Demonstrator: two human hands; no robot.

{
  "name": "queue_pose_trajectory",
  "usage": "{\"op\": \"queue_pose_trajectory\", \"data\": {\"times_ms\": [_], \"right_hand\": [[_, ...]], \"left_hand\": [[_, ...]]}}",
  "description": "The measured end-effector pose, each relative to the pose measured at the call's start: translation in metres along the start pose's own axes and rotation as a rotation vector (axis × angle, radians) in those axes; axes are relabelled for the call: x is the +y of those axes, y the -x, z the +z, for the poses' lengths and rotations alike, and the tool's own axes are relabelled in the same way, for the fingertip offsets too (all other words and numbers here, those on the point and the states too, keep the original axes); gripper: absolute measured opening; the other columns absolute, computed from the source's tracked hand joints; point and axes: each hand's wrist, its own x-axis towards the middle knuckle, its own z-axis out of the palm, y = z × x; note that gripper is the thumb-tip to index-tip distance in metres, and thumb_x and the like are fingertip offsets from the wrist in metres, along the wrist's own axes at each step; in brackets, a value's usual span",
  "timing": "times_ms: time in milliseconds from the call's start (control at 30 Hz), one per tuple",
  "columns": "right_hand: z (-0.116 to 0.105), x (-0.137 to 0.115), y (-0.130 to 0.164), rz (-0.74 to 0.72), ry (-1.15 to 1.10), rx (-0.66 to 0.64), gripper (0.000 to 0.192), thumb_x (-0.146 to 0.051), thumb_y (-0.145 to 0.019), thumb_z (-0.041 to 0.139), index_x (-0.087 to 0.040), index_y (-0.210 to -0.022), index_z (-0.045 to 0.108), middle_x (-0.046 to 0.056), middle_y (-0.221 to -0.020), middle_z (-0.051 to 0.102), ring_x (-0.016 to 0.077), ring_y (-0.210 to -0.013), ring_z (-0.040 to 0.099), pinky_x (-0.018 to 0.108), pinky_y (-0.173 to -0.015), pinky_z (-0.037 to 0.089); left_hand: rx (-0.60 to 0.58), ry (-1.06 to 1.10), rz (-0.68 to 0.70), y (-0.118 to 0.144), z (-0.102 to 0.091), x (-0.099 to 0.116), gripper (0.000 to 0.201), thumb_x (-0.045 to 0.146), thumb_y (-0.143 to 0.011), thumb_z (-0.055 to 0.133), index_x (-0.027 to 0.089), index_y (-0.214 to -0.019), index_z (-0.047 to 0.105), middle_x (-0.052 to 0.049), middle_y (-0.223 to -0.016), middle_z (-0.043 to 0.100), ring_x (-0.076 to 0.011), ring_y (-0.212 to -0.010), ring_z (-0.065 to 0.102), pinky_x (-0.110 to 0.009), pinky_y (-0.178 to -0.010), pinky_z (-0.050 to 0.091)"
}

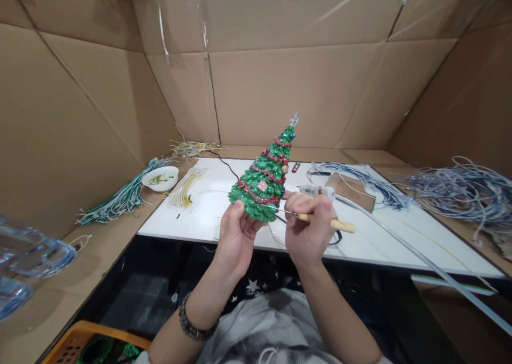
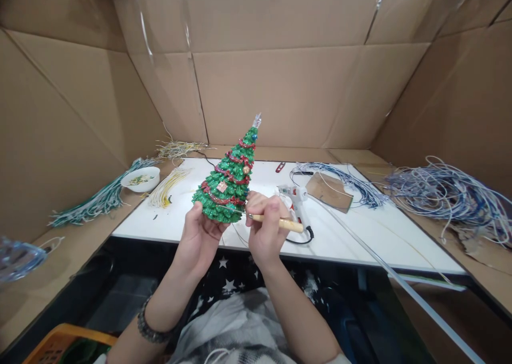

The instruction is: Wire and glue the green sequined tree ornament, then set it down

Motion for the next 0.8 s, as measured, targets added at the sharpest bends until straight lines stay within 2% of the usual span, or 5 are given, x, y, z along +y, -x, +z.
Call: {"op": "queue_pose_trajectory", "data": {"times_ms": [100,267,533,700,800], "right_hand": [[0.0,0.001,0.001,-0.014,0.009,-0.007,0.044,-0.048,-0.1,0.057,-0.025,-0.063,0.06,-0.007,-0.043,0.045,0.0129,-0.043,0.041,0.036,-0.065,0.043],[-0.003,0.004,0.001,-0.065,0.02,-0.045,0.042,-0.044,-0.101,0.057,-0.025,-0.064,0.063,-0.008,-0.044,0.047,0.0123,-0.043,0.044,0.035,-0.067,0.047],[-0.007,-0.002,-0.006,0.066,0.06,-0.108,0.04,-0.038,-0.102,0.059,-0.024,-0.065,0.062,-0.008,-0.047,0.048,0.013,-0.048,0.048,0.035,-0.072,0.051],[-0.006,-0.001,-0.005,0.111,0.055,-0.149,0.039,-0.036,-0.101,0.061,-0.023,-0.064,0.06,-0.009,-0.05,0.052,0.0117,-0.049,0.048,0.035,-0.08,0.051],[-0.003,-0.001,-0.001,0.128,0.02,-0.156,0.037,-0.035,-0.101,0.06,-0.023,-0.066,0.061,-0.008,-0.051,0.055,0.0126,-0.049,0.052,0.036,-0.082,0.051]], "left_hand": [[-0.027,0.001,0.013,0.0,-0.001,-0.001,0.043,0.047,-0.061,0.096,0.019,-0.085,0.075,0.001,-0.078,0.076,-0.0122,-0.065,0.069,-0.02,-0.06,0.057],[-0.046,-0.032,0.117,-0.001,-0.005,-0.004,0.039,0.048,-0.069,0.091,0.019,-0.089,0.074,0.0,-0.083,0.077,-0.0134,-0.068,0.07,-0.021,-0.058,0.056],[-0.05,-0.061,0.252,-0.003,-0.005,-0.005,0.034,0.042,-0.072,0.092,0.019,-0.088,0.073,0.001,-0.08,0.075,-0.0103,-0.066,0.068,-0.018,-0.059,0.053],[-0.017,-0.191,0.428,-0.005,-0.011,-0.006,0.038,0.047,-0.073,0.091,0.02,-0.093,0.074,-0.002,-0.087,0.077,-0.0137,-0.074,0.071,-0.022,-0.07,0.057],[-0.039,-0.301,0.55,-0.009,-0.021,-0.008,0.033,0.043,-0.076,0.089,0.02,-0.094,0.074,0.001,-0.078,0.074,-0.0115,-0.065,0.066,-0.02,-0.064,0.054]]}}
